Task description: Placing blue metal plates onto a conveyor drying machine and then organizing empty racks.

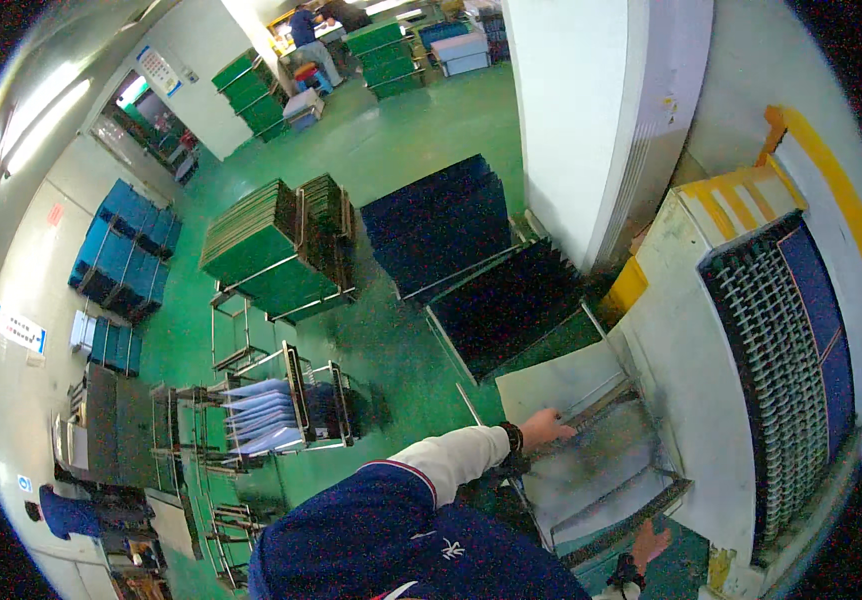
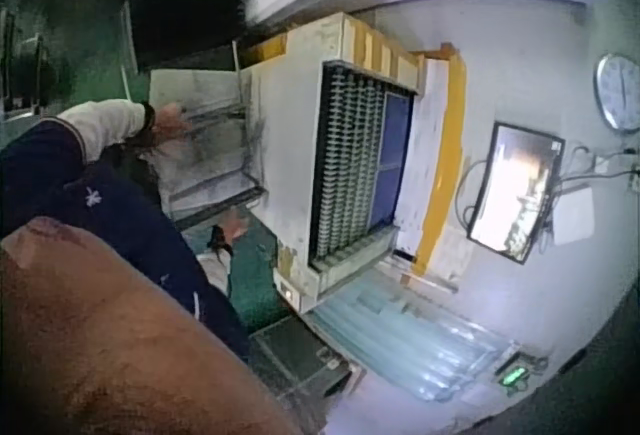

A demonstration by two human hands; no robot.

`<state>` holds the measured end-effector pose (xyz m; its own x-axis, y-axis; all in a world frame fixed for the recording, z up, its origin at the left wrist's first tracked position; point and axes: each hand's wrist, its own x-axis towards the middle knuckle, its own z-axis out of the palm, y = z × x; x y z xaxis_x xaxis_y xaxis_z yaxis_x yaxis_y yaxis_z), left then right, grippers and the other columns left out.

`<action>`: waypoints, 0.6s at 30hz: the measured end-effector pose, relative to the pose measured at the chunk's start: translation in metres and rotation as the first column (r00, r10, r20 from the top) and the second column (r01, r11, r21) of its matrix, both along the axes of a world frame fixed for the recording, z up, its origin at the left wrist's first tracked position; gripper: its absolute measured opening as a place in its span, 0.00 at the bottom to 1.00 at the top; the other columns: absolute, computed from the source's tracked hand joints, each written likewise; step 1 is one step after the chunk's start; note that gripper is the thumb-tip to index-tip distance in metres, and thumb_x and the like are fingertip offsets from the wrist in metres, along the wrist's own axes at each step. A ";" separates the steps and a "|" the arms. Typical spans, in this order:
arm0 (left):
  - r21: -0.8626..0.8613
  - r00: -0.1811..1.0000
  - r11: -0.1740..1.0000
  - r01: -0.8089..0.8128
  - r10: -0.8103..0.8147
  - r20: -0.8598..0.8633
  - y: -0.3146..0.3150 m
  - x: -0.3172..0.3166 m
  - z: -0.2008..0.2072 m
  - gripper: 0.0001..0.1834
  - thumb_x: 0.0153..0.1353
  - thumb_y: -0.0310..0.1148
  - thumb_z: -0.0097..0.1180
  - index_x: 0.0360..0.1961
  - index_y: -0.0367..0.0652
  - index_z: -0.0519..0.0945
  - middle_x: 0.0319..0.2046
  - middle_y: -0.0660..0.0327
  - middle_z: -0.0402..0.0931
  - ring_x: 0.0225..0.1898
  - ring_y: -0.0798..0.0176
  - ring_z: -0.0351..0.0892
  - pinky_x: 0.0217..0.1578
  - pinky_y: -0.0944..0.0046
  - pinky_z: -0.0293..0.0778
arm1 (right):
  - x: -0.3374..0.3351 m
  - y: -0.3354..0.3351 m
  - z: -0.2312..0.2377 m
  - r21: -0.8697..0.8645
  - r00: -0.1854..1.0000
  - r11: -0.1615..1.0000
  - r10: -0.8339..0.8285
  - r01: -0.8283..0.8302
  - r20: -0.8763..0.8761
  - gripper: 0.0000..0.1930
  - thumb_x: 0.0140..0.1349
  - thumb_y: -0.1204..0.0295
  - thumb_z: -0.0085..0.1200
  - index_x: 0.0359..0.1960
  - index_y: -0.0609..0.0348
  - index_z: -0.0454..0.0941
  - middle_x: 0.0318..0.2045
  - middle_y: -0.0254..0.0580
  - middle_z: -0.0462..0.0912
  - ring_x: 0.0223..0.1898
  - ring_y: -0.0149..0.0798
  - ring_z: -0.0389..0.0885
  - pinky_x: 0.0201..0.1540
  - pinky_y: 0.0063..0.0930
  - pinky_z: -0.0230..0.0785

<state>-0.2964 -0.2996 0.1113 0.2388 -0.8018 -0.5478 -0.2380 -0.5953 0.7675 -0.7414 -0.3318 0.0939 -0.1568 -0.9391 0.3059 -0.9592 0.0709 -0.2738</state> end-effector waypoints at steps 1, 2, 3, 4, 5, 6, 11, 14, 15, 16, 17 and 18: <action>-0.005 0.999 0.999 -0.035 0.035 0.005 -0.003 -0.001 -0.007 0.33 0.45 0.51 0.66 0.43 0.33 0.77 0.38 0.43 0.79 0.42 0.47 0.79 0.42 0.54 0.73 | -0.006 -0.007 -0.008 0.154 0.996 0.987 -0.060 0.049 0.069 0.25 0.53 0.54 0.61 0.39 0.65 0.72 0.29 0.55 0.75 0.33 0.52 0.73 0.39 0.45 0.64; -0.009 0.997 0.997 -0.075 0.075 0.012 -0.005 0.001 -0.015 0.32 0.44 0.52 0.66 0.41 0.34 0.79 0.36 0.44 0.80 0.40 0.48 0.80 0.40 0.54 0.74 | -0.008 -0.015 -0.019 0.309 0.984 0.948 -0.126 0.081 0.127 0.28 0.53 0.53 0.61 0.44 0.64 0.71 0.31 0.57 0.75 0.35 0.52 0.74 0.40 0.46 0.64; 0.025 0.994 0.994 -0.103 0.104 -0.022 -0.005 0.003 -0.020 0.30 0.45 0.50 0.65 0.41 0.34 0.79 0.35 0.44 0.80 0.39 0.48 0.80 0.40 0.54 0.74 | -0.009 -0.025 -0.034 0.462 0.967 0.882 -0.190 0.091 0.173 0.31 0.52 0.52 0.62 0.49 0.64 0.69 0.34 0.58 0.76 0.37 0.53 0.74 0.41 0.48 0.65; 0.059 0.989 0.989 -0.132 0.135 -0.057 -0.004 0.006 -0.023 0.29 0.46 0.49 0.63 0.41 0.34 0.80 0.35 0.44 0.80 0.39 0.48 0.81 0.39 0.54 0.75 | -0.014 -0.034 -0.053 0.602 0.945 0.794 -0.256 0.085 0.205 0.35 0.52 0.51 0.63 0.53 0.63 0.68 0.36 0.60 0.76 0.39 0.53 0.74 0.43 0.49 0.65; 0.092 0.982 0.984 -0.153 0.161 -0.097 -0.003 0.004 -0.023 0.28 0.47 0.48 0.62 0.41 0.34 0.80 0.35 0.44 0.80 0.39 0.48 0.81 0.39 0.55 0.75 | -0.021 -0.041 -0.072 0.727 0.921 0.681 -0.331 0.083 0.206 0.38 0.51 0.50 0.63 0.58 0.63 0.66 0.39 0.62 0.77 0.41 0.53 0.75 0.44 0.50 0.66; 0.094 0.980 0.987 -0.127 0.140 -0.143 -0.010 -0.003 -0.012 0.27 0.47 0.47 0.61 0.41 0.35 0.80 0.36 0.44 0.80 0.39 0.48 0.81 0.39 0.54 0.75 | -0.075 -0.057 -0.103 0.830 0.995 0.558 -0.078 -0.013 0.068 0.41 0.50 0.51 0.65 0.60 0.63 0.63 0.42 0.61 0.76 0.44 0.53 0.74 0.46 0.50 0.66; 0.012 0.993 0.993 -0.120 0.120 0.003 0.002 -0.004 0.027 0.24 0.49 0.45 0.58 0.39 0.34 0.81 0.36 0.42 0.80 0.38 0.46 0.81 0.39 0.51 0.75 | -0.068 -0.047 -0.095 0.914 0.966 0.394 -0.188 -0.093 0.180 0.45 0.49 0.53 0.66 0.64 0.64 0.58 0.49 0.59 0.75 0.48 0.53 0.73 0.49 0.48 0.66; 0.014 0.967 0.973 -0.230 0.230 -0.111 0.019 0.000 0.037 0.24 0.49 0.44 0.58 0.39 0.32 0.81 0.36 0.40 0.80 0.38 0.43 0.81 0.40 0.51 0.74 | -0.033 -0.055 -0.073 0.900 0.944 0.405 -0.203 -0.163 0.262 0.43 0.50 0.52 0.64 0.62 0.65 0.59 0.49 0.59 0.75 0.47 0.52 0.73 0.48 0.47 0.67; -0.019 0.969 0.972 -0.236 0.234 -0.083 0.022 0.002 0.038 0.24 0.50 0.44 0.58 0.39 0.31 0.80 0.36 0.40 0.80 0.37 0.43 0.81 0.40 0.51 0.74 | -0.025 -0.056 -0.067 0.890 0.939 0.420 -0.197 -0.177 0.280 0.43 0.50 0.52 0.64 0.62 0.65 0.60 0.49 0.58 0.75 0.47 0.52 0.73 0.47 0.46 0.67; -0.050 0.970 0.969 -0.240 0.237 -0.053 0.027 0.005 0.039 0.24 0.50 0.44 0.58 0.38 0.30 0.80 0.36 0.40 0.79 0.37 0.43 0.81 0.39 0.51 0.74 | -0.016 -0.056 -0.061 0.884 0.939 0.429 -0.187 -0.187 0.289 0.42 0.51 0.51 0.63 0.62 0.65 0.61 0.49 0.58 0.75 0.47 0.52 0.73 0.47 0.46 0.67; -0.079 0.970 0.967 -0.243 0.242 -0.022 0.035 0.008 0.039 0.24 0.50 0.44 0.58 0.38 0.30 0.80 0.36 0.39 0.79 0.37 0.43 0.81 0.38 0.51 0.74 | -0.007 -0.056 -0.056 0.874 0.936 0.442 -0.179 -0.200 0.304 0.42 0.51 0.51 0.63 0.61 0.65 0.61 0.49 0.58 0.75 0.47 0.52 0.73 0.47 0.46 0.67; -0.067 0.964 0.964 -0.258 0.253 -0.076 0.040 0.014 0.042 0.24 0.51 0.44 0.58 0.38 0.29 0.80 0.35 0.41 0.80 0.36 0.43 0.81 0.38 0.51 0.74 | 0.001 -0.058 -0.050 0.863 0.934 0.459 -0.166 -0.209 0.315 0.41 0.51 0.51 0.62 0.61 0.66 0.62 0.49 0.58 0.75 0.46 0.51 0.74 0.46 0.46 0.67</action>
